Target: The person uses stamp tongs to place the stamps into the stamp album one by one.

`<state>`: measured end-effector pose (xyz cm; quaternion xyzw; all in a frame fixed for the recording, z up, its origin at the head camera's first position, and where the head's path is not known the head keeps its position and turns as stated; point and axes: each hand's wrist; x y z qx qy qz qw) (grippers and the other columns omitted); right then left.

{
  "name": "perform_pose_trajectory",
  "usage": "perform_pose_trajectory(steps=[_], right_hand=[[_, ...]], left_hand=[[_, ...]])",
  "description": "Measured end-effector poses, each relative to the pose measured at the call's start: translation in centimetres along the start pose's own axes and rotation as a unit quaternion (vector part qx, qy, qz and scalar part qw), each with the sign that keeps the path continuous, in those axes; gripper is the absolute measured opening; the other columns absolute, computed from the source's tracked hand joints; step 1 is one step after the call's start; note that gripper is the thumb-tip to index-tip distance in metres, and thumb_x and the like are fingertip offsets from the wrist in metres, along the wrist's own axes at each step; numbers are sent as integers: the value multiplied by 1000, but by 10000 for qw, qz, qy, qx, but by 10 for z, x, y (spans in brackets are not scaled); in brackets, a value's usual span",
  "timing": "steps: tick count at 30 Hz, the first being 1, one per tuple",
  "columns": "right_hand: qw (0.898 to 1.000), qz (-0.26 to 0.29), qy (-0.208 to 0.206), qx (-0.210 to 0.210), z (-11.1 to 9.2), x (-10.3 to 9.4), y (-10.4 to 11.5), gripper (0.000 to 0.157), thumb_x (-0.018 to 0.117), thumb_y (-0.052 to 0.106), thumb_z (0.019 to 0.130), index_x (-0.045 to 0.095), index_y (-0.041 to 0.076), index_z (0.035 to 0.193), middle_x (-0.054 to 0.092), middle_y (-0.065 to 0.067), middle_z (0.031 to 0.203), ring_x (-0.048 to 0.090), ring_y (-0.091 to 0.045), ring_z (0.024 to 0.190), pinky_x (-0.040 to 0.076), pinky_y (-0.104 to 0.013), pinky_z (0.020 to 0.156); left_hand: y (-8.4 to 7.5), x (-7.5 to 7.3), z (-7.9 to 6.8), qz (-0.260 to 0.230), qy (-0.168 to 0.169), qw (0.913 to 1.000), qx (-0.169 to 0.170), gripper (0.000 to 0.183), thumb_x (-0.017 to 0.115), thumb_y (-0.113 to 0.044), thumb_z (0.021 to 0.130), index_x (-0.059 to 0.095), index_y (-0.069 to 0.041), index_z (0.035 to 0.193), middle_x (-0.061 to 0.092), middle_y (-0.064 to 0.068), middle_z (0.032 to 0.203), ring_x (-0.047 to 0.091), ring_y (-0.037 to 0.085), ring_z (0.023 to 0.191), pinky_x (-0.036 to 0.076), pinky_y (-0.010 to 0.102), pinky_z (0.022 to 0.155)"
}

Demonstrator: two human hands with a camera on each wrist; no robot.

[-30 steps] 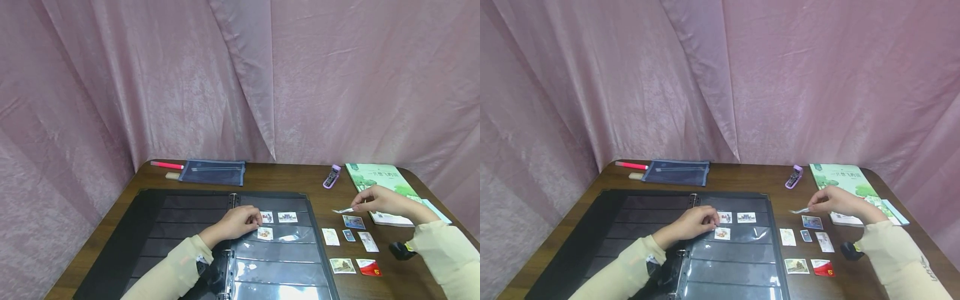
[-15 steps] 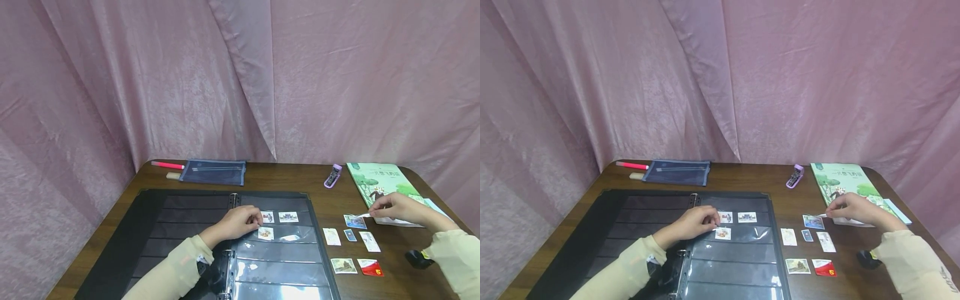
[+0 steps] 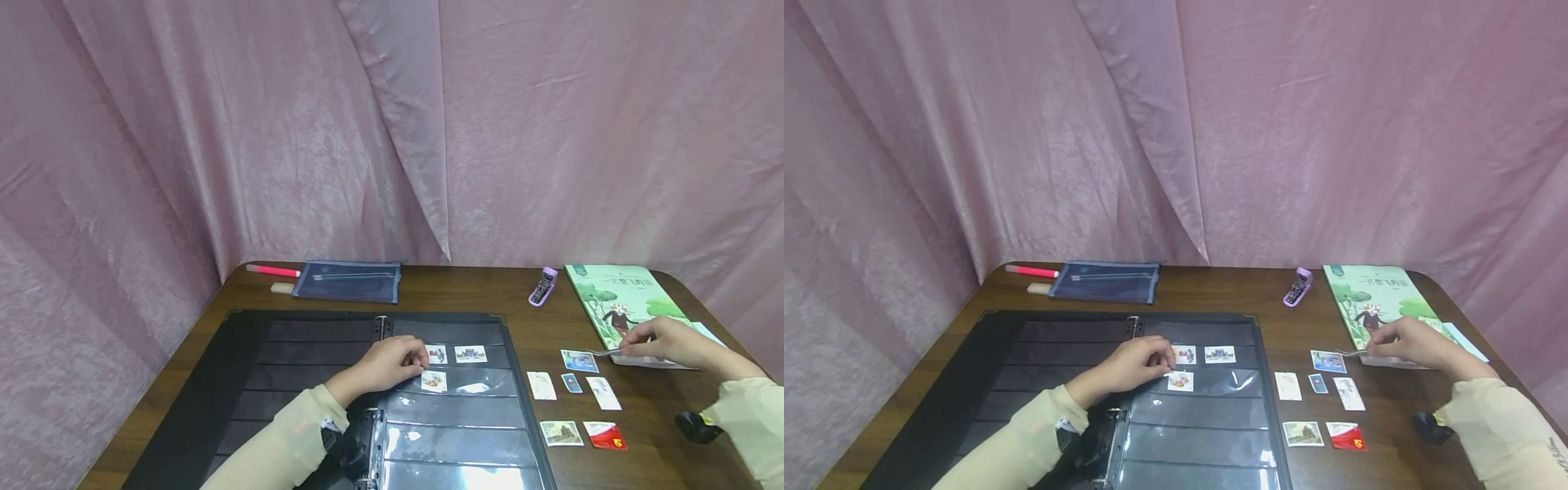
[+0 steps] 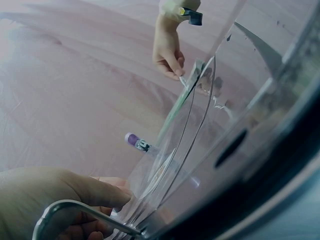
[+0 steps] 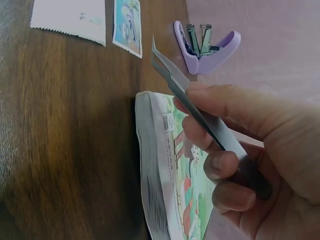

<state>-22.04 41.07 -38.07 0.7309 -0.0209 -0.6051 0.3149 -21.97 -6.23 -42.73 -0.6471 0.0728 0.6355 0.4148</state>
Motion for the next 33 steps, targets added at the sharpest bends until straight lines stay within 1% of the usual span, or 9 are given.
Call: perform_pose_trajectory(steps=[3,9,13,16,20,23,28,30,33], right_hand=[[9995,-282,0,129,-1,0,-1,11,63,17,81,68,8,82,51,15,63,35,5,50,32,-19,45],[9979,-632,-132,26,-3,2,-7,6,65,16,79,69,11,78,58,15,70,35,7,58,30,-18,51],[9986,-518,-87,103,-4,1,-9,6,65,17,79,69,13,78,56,17,69,35,7,59,29,-19,50],[9995,-311,-57,35,-3,1,-10,7,64,17,80,69,11,80,53,17,68,35,6,56,30,-19,47],[9998,-72,4,-187,-3,2,-12,8,63,15,81,69,9,82,50,18,68,35,7,54,31,-19,45],[9990,39,-52,-438,-2,3,-14,6,64,12,80,69,8,81,50,18,69,36,8,57,31,-18,45],[9951,-49,-304,-934,0,8,-15,4,67,8,76,69,10,78,59,18,72,41,11,66,32,-17,52],[9942,-76,-362,-1010,1,10,-15,4,68,8,76,69,12,78,61,17,73,42,11,67,33,-16,53],[9941,30,-274,-1053,3,10,-13,4,67,7,76,69,10,78,62,16,73,41,10,67,31,-16,52]], left_hand=[[0,0,0,0,-4,10000,-8,3,63,-21,82,61,-23,84,52,-15,74,44,-2,63,35,15,57],[-2,-1,0,-6,13,10000,-21,4,64,-22,82,62,-21,85,51,-15,74,44,-2,63,35,15,57],[-2,-2,0,-29,35,10000,-45,4,64,-21,82,62,-20,86,51,-14,74,44,-2,63,35,15,56],[-3,-2,0,-29,37,10000,-64,4,64,-21,82,62,-21,85,51,-14,73,44,-2,63,35,15,56],[-2,-2,0,-39,20,10000,-85,5,64,-19,81,61,-23,84,51,-14,73,44,-2,62,35,15,56],[-2,-2,0,-66,21,9999,-90,5,64,-20,81,61,-23,83,51,-14,73,44,-2,62,35,15,56],[-2,-2,0,-106,40,9999,-72,4,64,-23,82,61,-21,84,51,-14,73,44,-2,62,34,15,56],[-2,-2,0,-111,40,9999,-67,3,64,-22,82,62,-21,84,51,-14,73,44,-2,62,34,15,56],[-2,-3,0,-107,43,9999,-65,4,64,-20,81,62,-21,85,51,-14,73,44,-2,62,34,15,56]])
Point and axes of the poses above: each hand's wrist, its own z-axis towards the middle knuckle, its own x-axis out of the palm, y = z × x
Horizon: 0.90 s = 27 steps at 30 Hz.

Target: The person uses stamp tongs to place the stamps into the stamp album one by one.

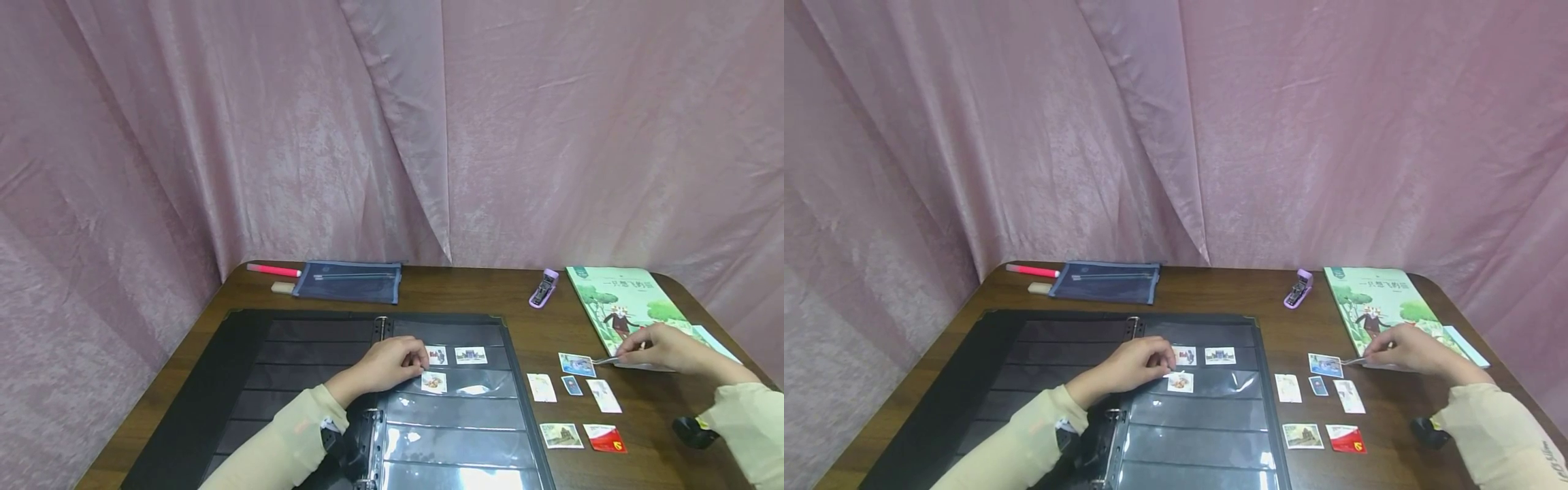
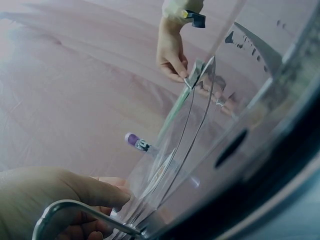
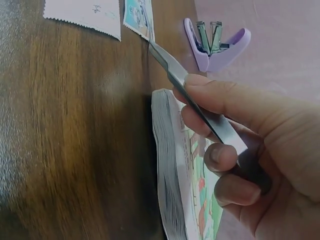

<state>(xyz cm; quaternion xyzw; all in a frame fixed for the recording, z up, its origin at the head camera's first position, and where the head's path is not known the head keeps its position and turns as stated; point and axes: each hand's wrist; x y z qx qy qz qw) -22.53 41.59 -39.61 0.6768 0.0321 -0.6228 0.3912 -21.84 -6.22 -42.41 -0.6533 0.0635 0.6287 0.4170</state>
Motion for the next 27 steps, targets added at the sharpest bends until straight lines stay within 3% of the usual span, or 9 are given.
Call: perform_pose_trajectory(steps=[9,22,27], right_hand=[[9995,103,-32,299,2,3,5,4,67,8,76,69,11,78,58,18,69,40,10,64,32,-17,50],[9968,-555,-571,61,0,-4,9,12,67,6,76,69,17,77,63,19,75,47,13,74,34,-12,61],[9968,-439,-637,187,3,-6,15,9,67,6,76,68,15,76,63,17,74,47,12,72,35,-14,58]], left_hand=[[-1,0,0,-26,17,10000,-18,4,63,-19,81,62,-21,85,52,-14,74,44,-2,62,35,15,56],[0,-1,0,36,-26,10000,31,3,63,-22,82,62,-21,85,52,-14,75,44,-2,63,35,14,57],[0,0,0,41,-16,10000,52,3,63,-23,83,62,-21,85,53,-14,75,44,-3,63,35,14,57]])
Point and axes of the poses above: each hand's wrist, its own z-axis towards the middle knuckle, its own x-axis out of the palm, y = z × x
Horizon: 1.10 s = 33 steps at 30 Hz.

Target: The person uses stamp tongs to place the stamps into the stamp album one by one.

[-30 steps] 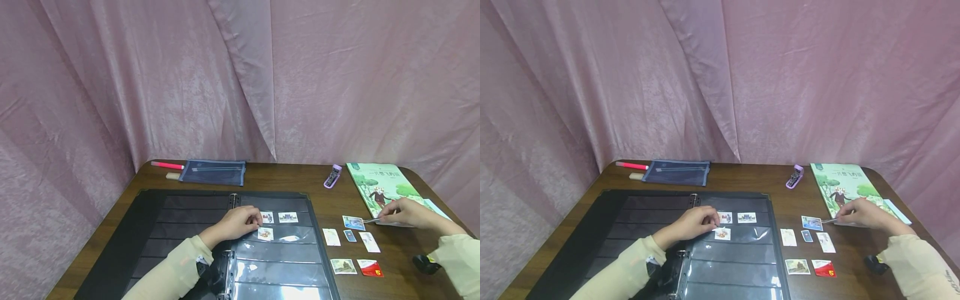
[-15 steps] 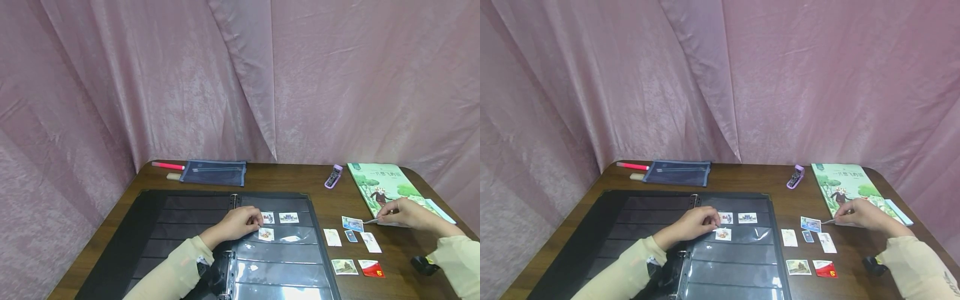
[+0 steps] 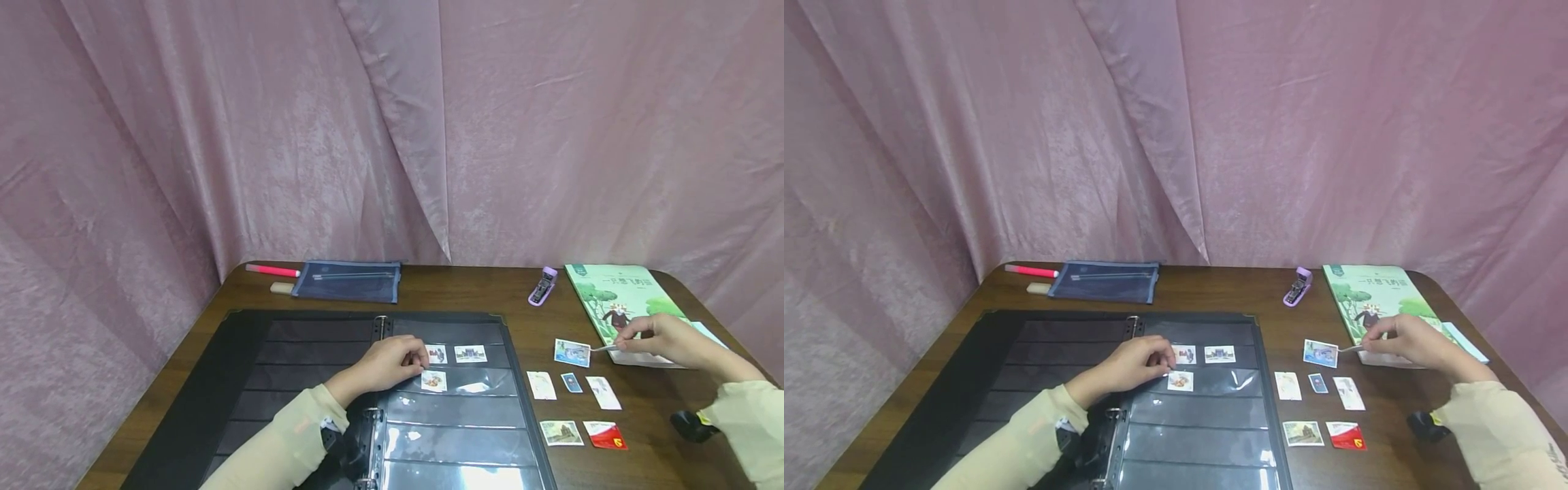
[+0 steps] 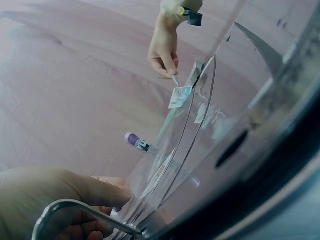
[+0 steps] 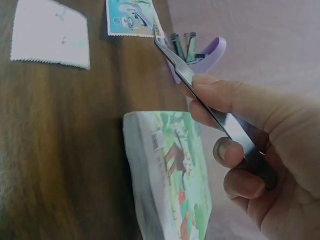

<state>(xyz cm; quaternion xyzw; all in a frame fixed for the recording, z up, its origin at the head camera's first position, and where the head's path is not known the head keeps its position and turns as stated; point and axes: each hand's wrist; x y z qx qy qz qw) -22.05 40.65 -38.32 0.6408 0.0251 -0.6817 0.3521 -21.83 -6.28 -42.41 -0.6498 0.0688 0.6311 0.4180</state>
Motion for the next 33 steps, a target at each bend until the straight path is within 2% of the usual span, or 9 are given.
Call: perform_pose_trajectory(steps=[6,15,21,27,30,33], right_hand=[[9997,86,123,207,8,-6,9,4,67,9,77,69,13,78,64,16,76,49,12,73,39,-16,58],[9984,34,191,528,20,-13,25,4,66,14,79,69,16,78,65,14,80,49,14,80,42,-14,65],[9964,237,363,732,29,-13,36,8,64,19,82,69,13,83,64,11,79,50,7,70,42,-19,58],[9972,426,385,474,39,-9,46,7,63,18,82,68,13,82,62,7,74,44,3,56,38,-21,49],[9968,504,439,432,44,-6,52,7,63,18,82,68,14,82,63,5,75,41,3,54,37,-21,49],[9969,421,514,432,51,-2,57,7,64,20,82,68,15,83,66,5,79,47,4,63,40,-20,57]], left_hand=[[0,0,-1,21,-32,10000,-42,7,63,-19,81,60,-25,82,52,-15,74,45,-2,63,35,15,57],[2,-1,0,109,39,9999,-50,4,63,-22,82,61,-22,85,52,-15,75,45,-2,65,35,15,58],[2,-2,0,131,36,9999,-69,6,64,-20,81,61,-22,85,52,-15,74,45,-2,64,35,15,58],[1,-1,1,75,22,9999,-81,6,65,-20,81,60,-23,84,51,-14,73,44,-2,64,35,15,58],[1,0,1,76,23,10000,-58,6,64,-20,81,60,-24,84,51,-15,73,44,-2,64,35,15,58],[2,1,0,70,22,10000,-18,5,64,-21,81,60,-23,83,51,-15,74,44,-2,64,35,15,58]])
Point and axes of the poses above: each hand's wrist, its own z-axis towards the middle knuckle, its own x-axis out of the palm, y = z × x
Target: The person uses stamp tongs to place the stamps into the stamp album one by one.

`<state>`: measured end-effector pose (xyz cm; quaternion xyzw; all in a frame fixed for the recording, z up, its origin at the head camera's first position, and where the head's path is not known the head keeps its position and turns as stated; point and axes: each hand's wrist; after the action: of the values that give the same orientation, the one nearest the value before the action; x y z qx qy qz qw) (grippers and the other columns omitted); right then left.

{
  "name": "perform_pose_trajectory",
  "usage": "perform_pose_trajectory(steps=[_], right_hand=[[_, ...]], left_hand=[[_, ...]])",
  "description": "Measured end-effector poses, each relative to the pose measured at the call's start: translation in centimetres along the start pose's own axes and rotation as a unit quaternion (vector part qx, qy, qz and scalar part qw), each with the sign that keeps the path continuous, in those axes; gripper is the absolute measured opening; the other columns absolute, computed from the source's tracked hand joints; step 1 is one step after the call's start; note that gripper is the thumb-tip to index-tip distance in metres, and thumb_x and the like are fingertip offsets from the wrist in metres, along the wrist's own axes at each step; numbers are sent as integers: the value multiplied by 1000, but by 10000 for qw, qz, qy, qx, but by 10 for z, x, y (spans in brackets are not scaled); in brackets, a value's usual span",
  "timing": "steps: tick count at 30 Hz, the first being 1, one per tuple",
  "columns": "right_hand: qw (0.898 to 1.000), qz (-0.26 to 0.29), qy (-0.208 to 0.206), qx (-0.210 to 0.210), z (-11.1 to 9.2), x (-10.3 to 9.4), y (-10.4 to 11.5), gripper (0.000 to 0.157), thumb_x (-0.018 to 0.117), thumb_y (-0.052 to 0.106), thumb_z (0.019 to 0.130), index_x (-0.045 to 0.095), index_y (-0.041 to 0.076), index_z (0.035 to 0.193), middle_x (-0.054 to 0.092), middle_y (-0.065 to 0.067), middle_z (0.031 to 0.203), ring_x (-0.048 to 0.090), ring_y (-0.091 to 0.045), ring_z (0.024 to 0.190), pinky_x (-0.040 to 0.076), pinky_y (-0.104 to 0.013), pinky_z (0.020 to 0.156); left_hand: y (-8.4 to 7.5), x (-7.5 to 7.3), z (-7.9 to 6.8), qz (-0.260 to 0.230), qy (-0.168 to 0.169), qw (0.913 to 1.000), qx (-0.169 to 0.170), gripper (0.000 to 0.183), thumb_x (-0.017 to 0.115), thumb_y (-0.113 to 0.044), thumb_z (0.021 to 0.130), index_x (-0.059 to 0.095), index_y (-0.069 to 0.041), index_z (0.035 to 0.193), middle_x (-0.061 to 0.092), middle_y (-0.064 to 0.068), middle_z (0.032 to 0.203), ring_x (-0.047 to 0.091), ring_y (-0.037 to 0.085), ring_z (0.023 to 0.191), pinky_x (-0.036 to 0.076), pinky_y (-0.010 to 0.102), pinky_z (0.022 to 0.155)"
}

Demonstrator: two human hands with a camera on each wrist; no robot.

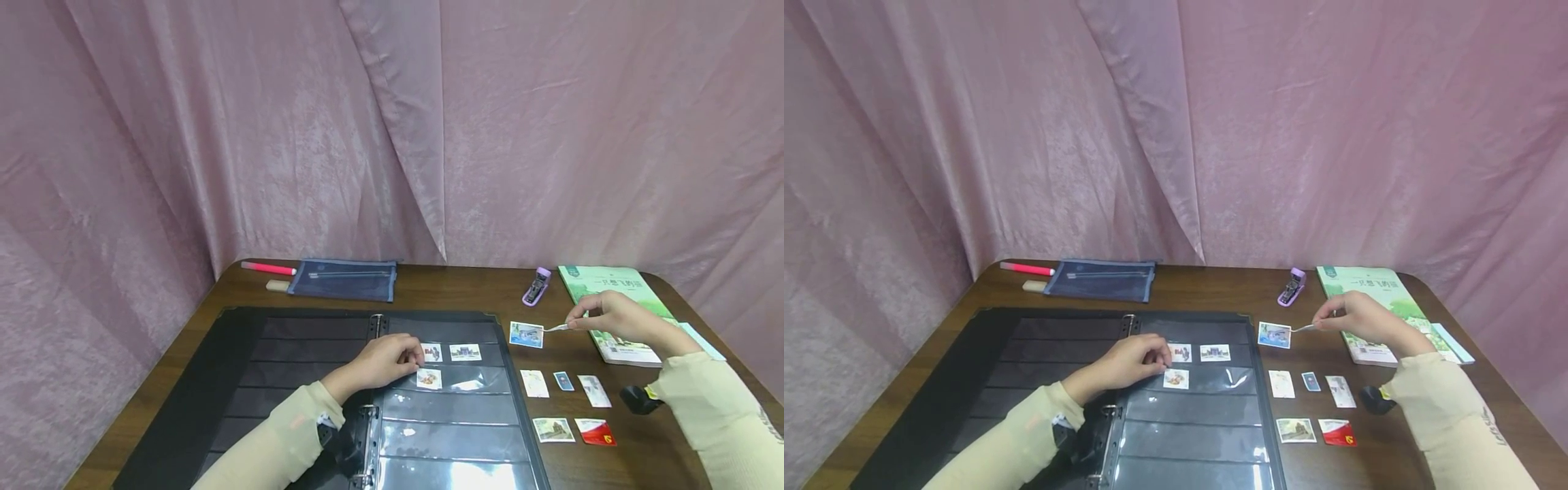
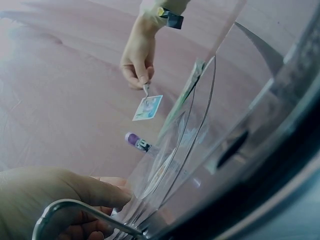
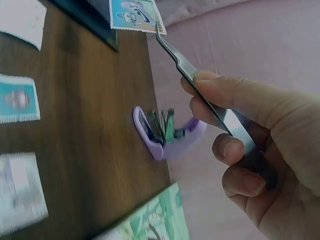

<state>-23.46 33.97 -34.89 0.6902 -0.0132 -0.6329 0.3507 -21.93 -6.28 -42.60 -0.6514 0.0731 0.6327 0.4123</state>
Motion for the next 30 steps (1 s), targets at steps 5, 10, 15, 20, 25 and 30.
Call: perform_pose_trajectory(steps=[5,10,15,20,25,30], right_hand=[[9999,49,121,-11,11,10,6,8,64,21,81,68,15,83,66,3,81,53,2,73,43,-21,66],[9995,183,86,-235,19,19,10,6,65,21,81,68,16,82,65,5,80,53,3,72,43,-20,65],[9968,356,58,-708,25,28,14,5,65,16,80,68,13,82,66,1,80,53,4,72,44,-19,65],[9958,558,171,-699,32,36,18,7,65,17,80,68,11,81,66,-1,81,53,4,72,44,-19,66],[9956,665,312,-574,36,44,20,7,65,17,80,68,10,81,64,0,80,52,2,71,44,-20,65],[9946,748,371,-611,38,50,23,8,65,17,80,68,10,82,65,0,79,52,1,70,44,-20,65]], left_hand=[[1,1,-1,-18,-9,10000,34,5,64,-20,82,59,-24,81,51,-14,74,45,-2,64,35,15,58],[1,1,-1,-24,-13,10000,23,3,63,-22,82,60,-23,82,51,-14,74,45,-2,64,35,15,58],[1,2,-1,-46,-10,10000,12,5,63,-24,82,61,-20,84,51,-14,73,44,-2,64,35,15,57],[1,2,-1,-30,-41,10000,41,3,63,-22,82,61,-21,83,51,-14,73,44,-3,63,35,14,57],[0,2,-1,1,-64,10000,71,6,64,-20,81,60,-24,82,51,-14,73,44,-3,63,35,15,57],[-1,1,-1,9,-66,10000,9,8,64,-19,80,59,-25,81,51,-14,72,44,-2,63,34,15,57]])
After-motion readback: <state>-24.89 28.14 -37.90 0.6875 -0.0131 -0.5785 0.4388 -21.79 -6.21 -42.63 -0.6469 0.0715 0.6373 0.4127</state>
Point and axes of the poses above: each hand's wrist, its own z-axis towards the middle knuckle, its own x-axis out of the palm, y = z × x
